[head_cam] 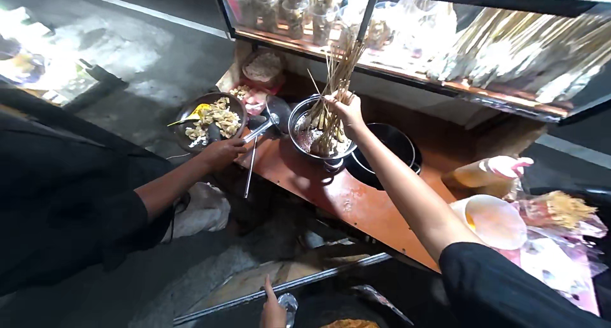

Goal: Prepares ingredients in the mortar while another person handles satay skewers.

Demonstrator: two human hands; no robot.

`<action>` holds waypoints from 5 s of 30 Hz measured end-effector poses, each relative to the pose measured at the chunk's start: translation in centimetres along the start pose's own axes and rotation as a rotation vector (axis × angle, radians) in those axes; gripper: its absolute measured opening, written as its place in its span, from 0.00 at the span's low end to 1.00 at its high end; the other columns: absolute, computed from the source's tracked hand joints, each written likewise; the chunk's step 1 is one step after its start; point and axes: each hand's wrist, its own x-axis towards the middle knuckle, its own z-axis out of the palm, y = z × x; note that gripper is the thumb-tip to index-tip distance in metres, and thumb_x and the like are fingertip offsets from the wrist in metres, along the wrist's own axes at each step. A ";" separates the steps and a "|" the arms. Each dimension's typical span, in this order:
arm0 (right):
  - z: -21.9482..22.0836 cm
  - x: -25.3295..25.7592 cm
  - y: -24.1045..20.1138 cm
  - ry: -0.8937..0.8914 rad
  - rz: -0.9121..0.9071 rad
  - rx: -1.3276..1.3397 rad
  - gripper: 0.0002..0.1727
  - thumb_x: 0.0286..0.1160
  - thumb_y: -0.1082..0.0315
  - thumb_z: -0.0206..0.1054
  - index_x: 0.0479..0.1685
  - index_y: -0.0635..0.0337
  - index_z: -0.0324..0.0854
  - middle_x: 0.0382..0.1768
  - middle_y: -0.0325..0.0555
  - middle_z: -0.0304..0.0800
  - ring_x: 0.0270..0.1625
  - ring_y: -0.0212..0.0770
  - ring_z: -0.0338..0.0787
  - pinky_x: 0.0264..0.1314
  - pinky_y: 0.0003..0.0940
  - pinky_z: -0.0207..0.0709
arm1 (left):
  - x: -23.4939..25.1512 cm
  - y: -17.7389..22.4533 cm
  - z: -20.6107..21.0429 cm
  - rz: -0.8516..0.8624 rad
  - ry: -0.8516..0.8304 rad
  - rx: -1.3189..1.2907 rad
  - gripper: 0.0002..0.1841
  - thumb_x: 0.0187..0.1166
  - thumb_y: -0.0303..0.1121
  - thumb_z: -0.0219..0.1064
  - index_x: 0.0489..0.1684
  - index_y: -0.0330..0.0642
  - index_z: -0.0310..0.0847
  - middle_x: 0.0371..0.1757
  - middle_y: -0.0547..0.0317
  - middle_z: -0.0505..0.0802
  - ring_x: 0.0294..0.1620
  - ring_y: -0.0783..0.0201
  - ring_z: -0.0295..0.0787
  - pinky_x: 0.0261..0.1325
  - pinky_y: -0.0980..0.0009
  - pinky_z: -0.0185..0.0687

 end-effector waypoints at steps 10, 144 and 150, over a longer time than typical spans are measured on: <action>0.8 -0.6 0.1 0.021 -0.018 -0.009 0.05 0.76 0.67 0.69 0.32 0.51 0.81 0.22 0.26 0.83 0.24 0.22 0.81 0.31 0.21 0.79 | 0.7 0.8 -1.2 -0.003 -0.028 -0.003 0.54 0.77 0.29 0.69 0.98 0.66 0.28 0.56 0.39 0.94 0.57 0.37 0.93 0.58 0.36 0.84; -7.8 -19.8 -6.6 0.032 0.966 -0.317 0.20 0.93 0.62 0.55 0.72 0.66 0.78 0.59 0.58 0.90 0.49 0.46 0.94 0.50 0.42 0.88 | -2.0 20.5 -12.0 0.508 0.271 -0.093 0.22 0.66 0.20 0.74 0.62 0.36 0.84 0.60 0.38 0.90 0.56 0.43 0.91 0.61 0.46 0.85; -2.5 -14.2 -3.8 0.039 1.403 0.238 0.31 0.88 0.40 0.52 0.71 0.58 0.74 0.53 0.53 0.90 0.50 0.48 0.93 0.52 0.44 0.88 | -1.5 22.1 -12.9 0.563 0.180 -0.065 0.14 0.69 0.24 0.72 0.53 0.37 0.88 0.49 0.44 0.94 0.50 0.48 0.93 0.57 0.48 0.86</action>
